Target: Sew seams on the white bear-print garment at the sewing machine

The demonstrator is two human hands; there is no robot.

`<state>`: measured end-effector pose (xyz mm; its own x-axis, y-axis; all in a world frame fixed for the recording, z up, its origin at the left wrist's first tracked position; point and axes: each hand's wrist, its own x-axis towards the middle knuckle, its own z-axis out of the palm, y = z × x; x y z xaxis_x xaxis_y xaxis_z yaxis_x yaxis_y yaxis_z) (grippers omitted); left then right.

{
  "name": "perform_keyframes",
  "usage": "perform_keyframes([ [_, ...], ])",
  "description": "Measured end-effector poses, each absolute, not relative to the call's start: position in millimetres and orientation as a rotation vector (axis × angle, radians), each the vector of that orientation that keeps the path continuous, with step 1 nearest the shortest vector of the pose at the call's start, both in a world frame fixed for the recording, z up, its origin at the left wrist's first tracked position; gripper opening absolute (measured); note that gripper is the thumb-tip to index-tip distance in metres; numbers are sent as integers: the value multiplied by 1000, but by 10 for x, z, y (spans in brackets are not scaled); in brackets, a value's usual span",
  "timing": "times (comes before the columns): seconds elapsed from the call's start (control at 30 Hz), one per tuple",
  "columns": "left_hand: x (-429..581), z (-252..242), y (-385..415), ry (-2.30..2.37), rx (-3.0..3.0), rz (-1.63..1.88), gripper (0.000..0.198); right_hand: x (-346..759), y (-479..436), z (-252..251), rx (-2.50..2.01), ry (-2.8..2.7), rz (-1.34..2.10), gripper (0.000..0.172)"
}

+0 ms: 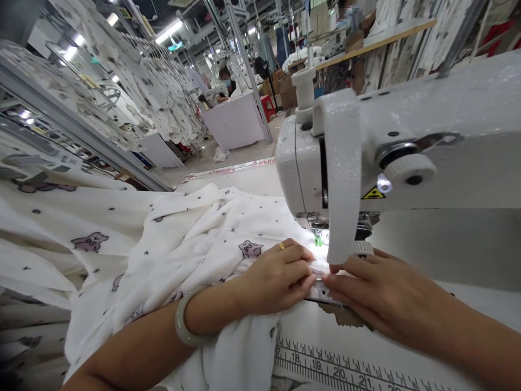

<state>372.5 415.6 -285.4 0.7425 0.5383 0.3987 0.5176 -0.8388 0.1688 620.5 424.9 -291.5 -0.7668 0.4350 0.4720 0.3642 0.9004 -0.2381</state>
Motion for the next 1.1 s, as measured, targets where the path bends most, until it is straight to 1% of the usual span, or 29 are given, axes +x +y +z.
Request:
perform_keyframes([
  [0.1, 3738, -2867, 4143, 942, 2789, 683, 24, 6204, 4250, -2932, -421, -2604, 23, 32],
  [0.17, 3744, -2856, 4134, 1000, 2722, 667, 12, 6198, 4254, -2953, -394, -2590, -51, 33],
  [0.2, 3746, -2848, 4132, 1019, 2700, 662, 11, 6194, 4256, -2963, -388, -2587, -67, 32],
  [0.27, 3754, -2837, 4135, 1010, 2700, 651, 18, 6188, 4261, -2975, -388, -2590, -56, 31],
  [0.4, 3781, -2837, 4151, 1028, 2704, 674, 15, 6194, 4272, -2973, -401, -2604, 21, 30],
  [0.57, 3808, -2828, 4152, 1206, 2525, 829, 8, 6187, 4285, -2939, -338, -2580, -144, 33],
  [0.73, 3801, -2821, 4159, 1133, 2743, 892, 15, 6141, 4252, -2834, -415, -2601, -126, 35],
  [0.87, 3773, -2829, 4166, 1076, 2981, 680, 23, 6134, 4219, -2817, -509, -2618, -35, 30],
  [0.97, 3745, -2847, 4166, 1020, 3025, 577, 24, 6133, 4214, -2818, -515, -2595, -28, 31],
  [1.1, 3716, -2875, 4162, 989, 3038, 600, 21, 6123, 4215, -2777, -483, -2582, -85, 34],
])
